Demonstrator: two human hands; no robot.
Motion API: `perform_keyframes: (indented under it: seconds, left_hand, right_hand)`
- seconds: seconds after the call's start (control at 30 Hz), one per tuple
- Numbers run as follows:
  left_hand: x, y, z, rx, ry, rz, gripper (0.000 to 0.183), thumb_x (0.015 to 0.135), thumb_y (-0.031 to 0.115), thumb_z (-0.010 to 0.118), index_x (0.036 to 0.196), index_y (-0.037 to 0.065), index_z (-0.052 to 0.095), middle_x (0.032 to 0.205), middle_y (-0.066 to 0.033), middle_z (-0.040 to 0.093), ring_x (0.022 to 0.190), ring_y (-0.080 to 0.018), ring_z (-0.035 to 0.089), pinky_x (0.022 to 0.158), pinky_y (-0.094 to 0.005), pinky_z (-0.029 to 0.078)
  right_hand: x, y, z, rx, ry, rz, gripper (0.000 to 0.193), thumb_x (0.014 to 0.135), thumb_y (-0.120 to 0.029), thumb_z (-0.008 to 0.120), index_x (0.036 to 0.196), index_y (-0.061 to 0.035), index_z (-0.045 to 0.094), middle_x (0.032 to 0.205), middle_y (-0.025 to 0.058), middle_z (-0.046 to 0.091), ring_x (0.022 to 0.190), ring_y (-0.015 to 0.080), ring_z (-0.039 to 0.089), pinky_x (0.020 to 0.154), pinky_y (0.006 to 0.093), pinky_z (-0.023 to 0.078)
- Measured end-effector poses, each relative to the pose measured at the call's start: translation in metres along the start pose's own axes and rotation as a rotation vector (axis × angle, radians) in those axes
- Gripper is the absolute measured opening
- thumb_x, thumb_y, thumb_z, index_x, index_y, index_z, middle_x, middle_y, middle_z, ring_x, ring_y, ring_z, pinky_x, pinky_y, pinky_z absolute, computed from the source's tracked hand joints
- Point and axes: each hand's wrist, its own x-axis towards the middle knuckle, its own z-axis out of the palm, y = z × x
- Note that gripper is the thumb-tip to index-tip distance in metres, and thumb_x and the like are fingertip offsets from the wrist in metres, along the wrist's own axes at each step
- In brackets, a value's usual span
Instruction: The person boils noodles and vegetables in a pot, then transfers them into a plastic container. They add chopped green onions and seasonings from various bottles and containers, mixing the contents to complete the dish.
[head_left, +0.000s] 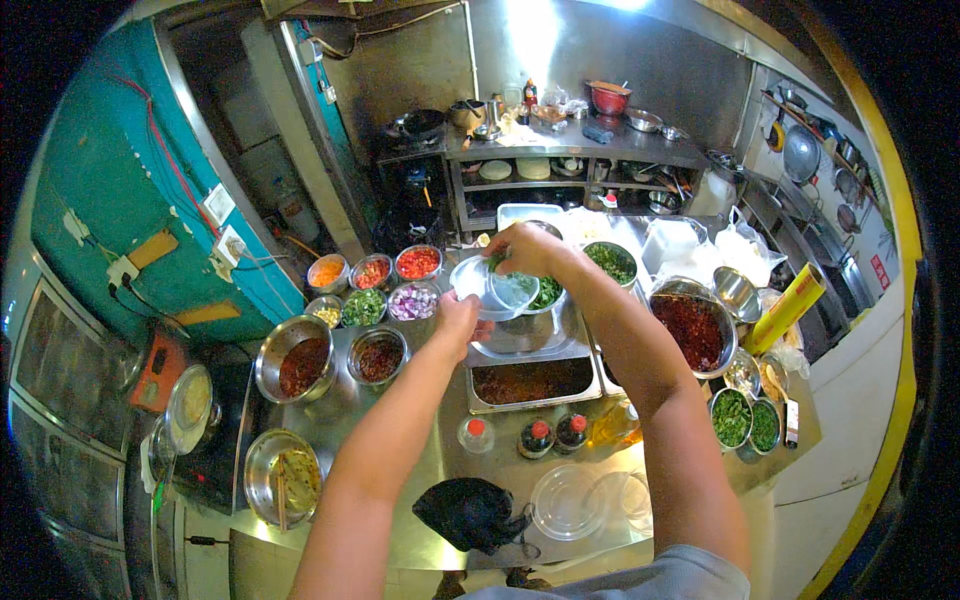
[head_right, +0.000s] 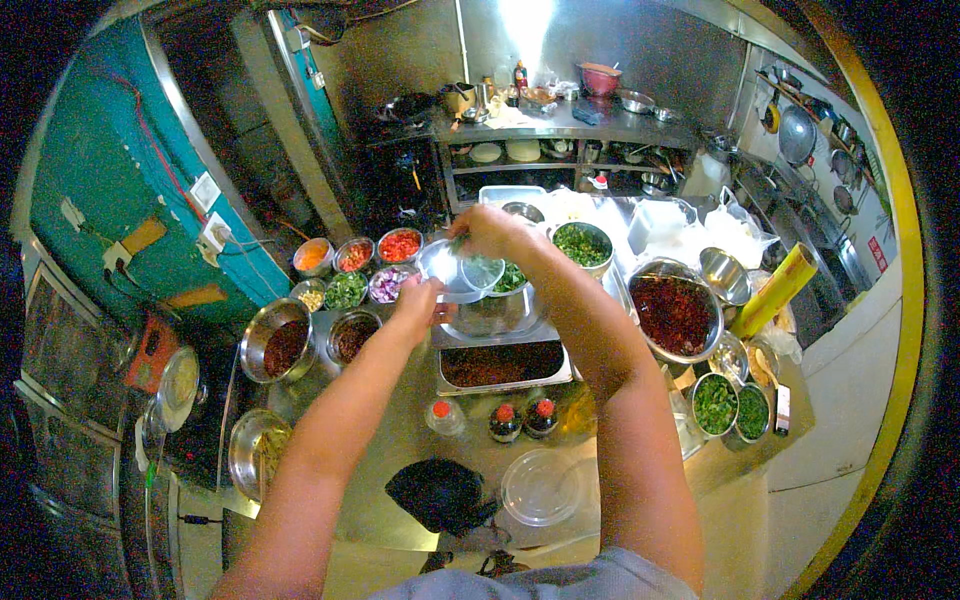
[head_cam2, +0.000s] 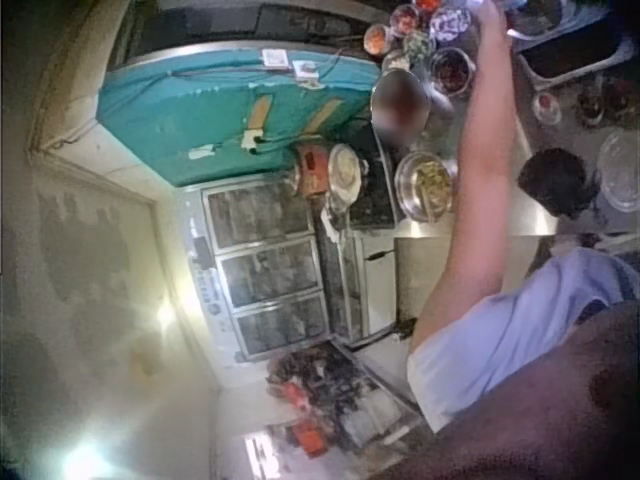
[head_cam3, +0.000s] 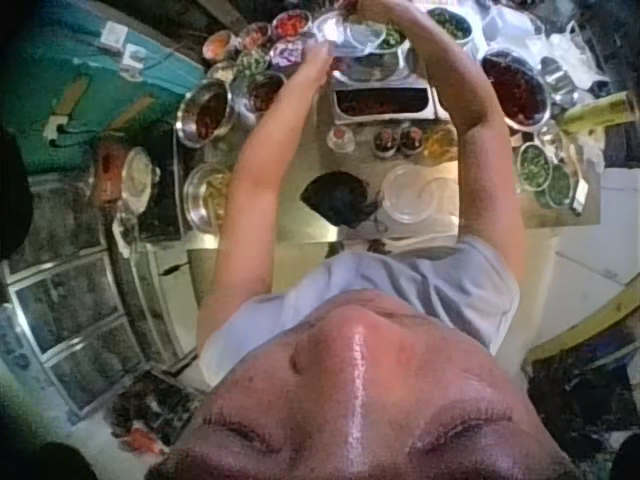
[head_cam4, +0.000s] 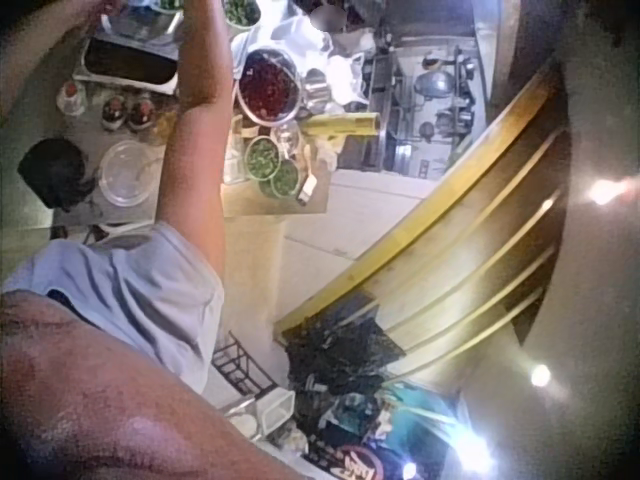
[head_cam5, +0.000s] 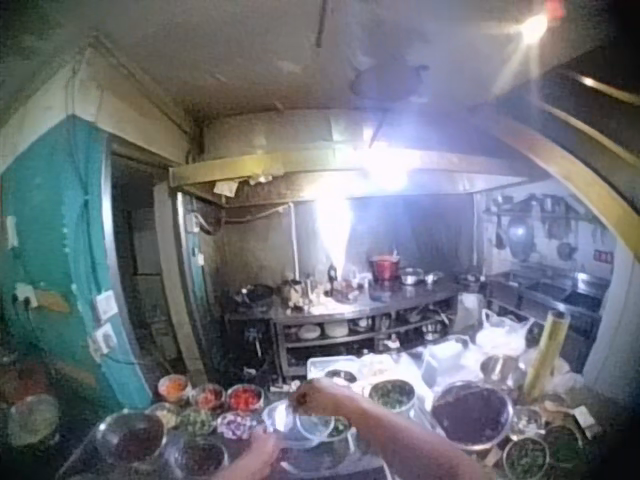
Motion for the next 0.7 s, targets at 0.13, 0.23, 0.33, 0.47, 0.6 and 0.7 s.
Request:
perform_keyframes:
  seconds: [0.13, 0.23, 0.33, 0.47, 0.6, 0.7]
  left_hand:
    - [-0.012, 0.005, -0.003, -0.063, -0.059, 0.042, 0.052, 0.091, 0.011, 0.055, 0.139, -0.002, 0.042, 0.100, -0.0186, 0.067, 0.061, -0.0237, 0.070, 0.045, -0.0337, 0.056]
    - [-0.035, 0.005, -0.018, -0.100, -0.002, 0.066, 0.063, 0.093, 0.014, 0.057, 0.149, 0.003, 0.030, 0.113, -0.0161, 0.063, 0.069, -0.0249, 0.070, 0.052, -0.0351, 0.059]
    - [-0.070, -0.004, -0.050, -0.124, 0.018, 0.189, 0.066, 0.096, 0.009, 0.056, 0.154, 0.007, 0.024, 0.110, -0.0161, 0.066, 0.068, -0.0238, 0.071, 0.053, -0.0362, 0.059]
    - [-0.162, -0.056, -0.119, -0.175, 0.148, 0.289, 0.070, 0.096, 0.008, 0.060, 0.155, 0.009, 0.022, 0.112, -0.0137, 0.064, 0.065, -0.0221, 0.068, 0.050, -0.0350, 0.057]
    - [-0.291, -0.148, -0.181, -0.257, 0.255, 0.074, 0.071, 0.098, 0.012, 0.062, 0.156, 0.008, 0.020, 0.110, -0.0156, 0.065, 0.060, -0.0207, 0.066, 0.049, -0.0337, 0.055]
    - [-0.382, -0.211, -0.204, -0.281, 0.458, -0.204, 0.071, 0.099, 0.012, 0.060, 0.156, 0.009, 0.018, 0.112, -0.0169, 0.066, 0.062, -0.0225, 0.067, 0.052, -0.0343, 0.057]
  right_hand:
    - [0.002, -0.042, -0.006, -0.042, 0.145, -0.051, 0.026, 0.073, -0.013, 0.078, 0.099, -0.0086, 0.078, 0.094, 0.0144, 0.076, 0.087, 0.0293, 0.074, 0.082, 0.0377, 0.058]
    - [-0.004, -0.074, -0.010, 0.090, 0.269, -0.188, 0.016, 0.080, -0.004, 0.071, 0.096, -0.0031, 0.075, 0.082, 0.0143, 0.073, 0.075, 0.0248, 0.072, 0.070, 0.0359, 0.057]
    - [-0.021, -0.122, 0.003, 0.023, 0.346, -0.450, 0.013, 0.083, -0.009, 0.073, 0.096, -0.0036, 0.075, 0.086, 0.0165, 0.073, 0.080, 0.0296, 0.071, 0.073, 0.0363, 0.056]
    - [-0.067, -0.206, 0.071, 0.063, 0.325, -0.266, 0.020, 0.094, -0.023, 0.065, 0.090, -0.0046, 0.073, 0.084, 0.0208, 0.070, 0.076, 0.0399, 0.069, 0.066, 0.0463, 0.055]
    - [-0.146, -0.263, 0.189, 0.360, 0.196, -0.218, 0.022, 0.098, -0.024, 0.061, 0.093, -0.0039, 0.068, 0.080, 0.0224, 0.068, 0.070, 0.0424, 0.067, 0.063, 0.0491, 0.053]
    - [-0.228, -0.285, 0.276, 0.550, 0.082, -0.140, 0.011, 0.095, -0.017, 0.064, 0.099, -0.0066, 0.066, 0.085, 0.0196, 0.069, 0.075, 0.0394, 0.068, 0.066, 0.0465, 0.054]
